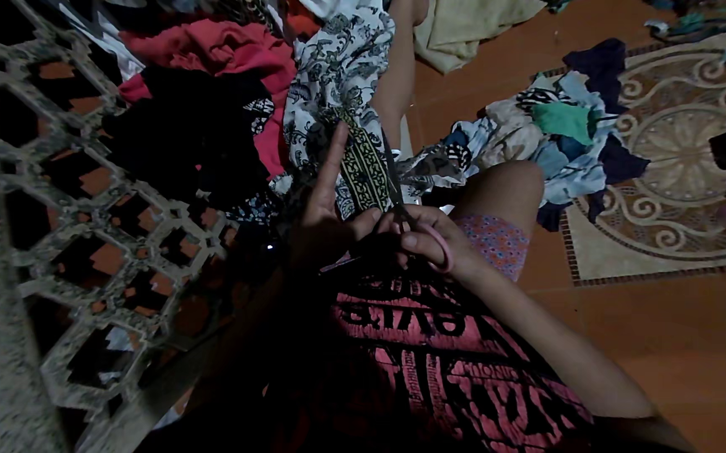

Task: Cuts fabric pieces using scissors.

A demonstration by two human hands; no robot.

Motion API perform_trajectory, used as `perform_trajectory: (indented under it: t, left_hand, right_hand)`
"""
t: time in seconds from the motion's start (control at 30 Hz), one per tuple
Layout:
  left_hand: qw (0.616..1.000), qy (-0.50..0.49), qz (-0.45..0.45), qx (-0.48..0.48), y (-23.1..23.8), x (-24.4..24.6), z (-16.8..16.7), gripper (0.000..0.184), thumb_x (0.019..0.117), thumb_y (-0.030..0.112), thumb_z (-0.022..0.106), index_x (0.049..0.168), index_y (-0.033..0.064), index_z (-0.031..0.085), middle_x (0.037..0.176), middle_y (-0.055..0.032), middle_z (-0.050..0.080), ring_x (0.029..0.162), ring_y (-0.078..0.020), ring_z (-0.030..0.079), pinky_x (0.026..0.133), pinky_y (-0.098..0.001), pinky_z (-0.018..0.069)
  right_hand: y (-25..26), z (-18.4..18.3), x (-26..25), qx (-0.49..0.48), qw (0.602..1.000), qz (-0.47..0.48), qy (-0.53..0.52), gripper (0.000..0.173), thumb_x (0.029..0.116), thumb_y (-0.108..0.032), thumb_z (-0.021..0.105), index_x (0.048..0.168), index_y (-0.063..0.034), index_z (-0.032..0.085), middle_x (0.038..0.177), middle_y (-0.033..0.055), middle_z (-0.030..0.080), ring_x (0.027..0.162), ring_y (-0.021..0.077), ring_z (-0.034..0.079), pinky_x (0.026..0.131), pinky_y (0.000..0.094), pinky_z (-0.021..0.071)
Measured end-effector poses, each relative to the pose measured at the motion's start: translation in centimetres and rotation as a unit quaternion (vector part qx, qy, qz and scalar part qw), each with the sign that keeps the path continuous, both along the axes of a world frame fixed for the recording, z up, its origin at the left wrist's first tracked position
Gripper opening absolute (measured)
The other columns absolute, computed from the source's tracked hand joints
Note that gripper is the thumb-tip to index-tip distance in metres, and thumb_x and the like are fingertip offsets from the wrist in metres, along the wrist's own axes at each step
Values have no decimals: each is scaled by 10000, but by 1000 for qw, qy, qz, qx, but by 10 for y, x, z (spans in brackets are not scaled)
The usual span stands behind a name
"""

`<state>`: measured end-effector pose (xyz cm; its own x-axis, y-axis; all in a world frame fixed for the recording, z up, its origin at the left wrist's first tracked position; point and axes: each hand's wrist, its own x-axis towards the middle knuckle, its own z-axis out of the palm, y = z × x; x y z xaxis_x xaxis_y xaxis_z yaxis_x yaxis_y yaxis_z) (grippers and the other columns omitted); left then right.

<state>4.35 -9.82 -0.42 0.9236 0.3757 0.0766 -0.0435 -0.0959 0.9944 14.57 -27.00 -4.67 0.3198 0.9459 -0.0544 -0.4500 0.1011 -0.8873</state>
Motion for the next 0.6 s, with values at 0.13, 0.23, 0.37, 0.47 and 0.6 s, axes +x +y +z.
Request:
perform_trajectory:
  t: [0.13, 0.23, 0.37, 0.47, 0.6]
  left_hand:
    - [1000, -15, -3, -2, 1, 1, -1, 1024, 815, -6, 723, 1641, 76, 124, 1721, -67, 67, 1549, -162, 208, 1242, -374, 283]
    - [1000, -17, -3, 6, 1, 2, 1, 1051, 782, -56, 717, 1635, 52, 113, 1712, -85, 95, 1533, -154, 248, 1221, -352, 319]
    - [1000, 4, 4, -6, -1, 1, -1, 1080, 808, -44, 726, 1655, 142, 82, 1721, -48, 63, 1527, -166, 274, 1212, -377, 352]
    - [1000, -4, 3, 11, 0, -1, -3, 1072, 813, 14, 743, 1653, 120, 85, 1723, -55, 59, 1547, -161, 219, 1241, -377, 290]
    - [999, 15, -5, 31, 0, -1, -4, 1087, 813, 54, 764, 1657, 162, 87, 1726, -38, 55, 1559, -158, 181, 1259, -398, 251]
  right_hand:
    - [1, 1, 0, -7, 1000, -1, 2, 316, 922, -491, 711, 974, -180, 705, 703, -106, 636, 596, -15, 583, 558, 158, 503]
    - [1, 4, -1, -34, 999, -5, 2, 263, 917, -429, 735, 971, -173, 706, 680, -109, 636, 577, -18, 587, 545, 151, 506]
    - [1, 5, -3, -45, 999, -8, 3, 231, 928, -399, 734, 968, -173, 711, 668, -106, 640, 570, -14, 596, 540, 154, 515]
    - [1, 3, -3, -22, 1000, -3, 8, 295, 921, -484, 715, 978, -195, 704, 695, -117, 648, 599, -16, 605, 565, 156, 521]
    - [2, 0, -1, 5, 1000, -7, 23, 333, 919, -530, 696, 979, -202, 705, 688, -102, 639, 604, -1, 602, 581, 176, 523]
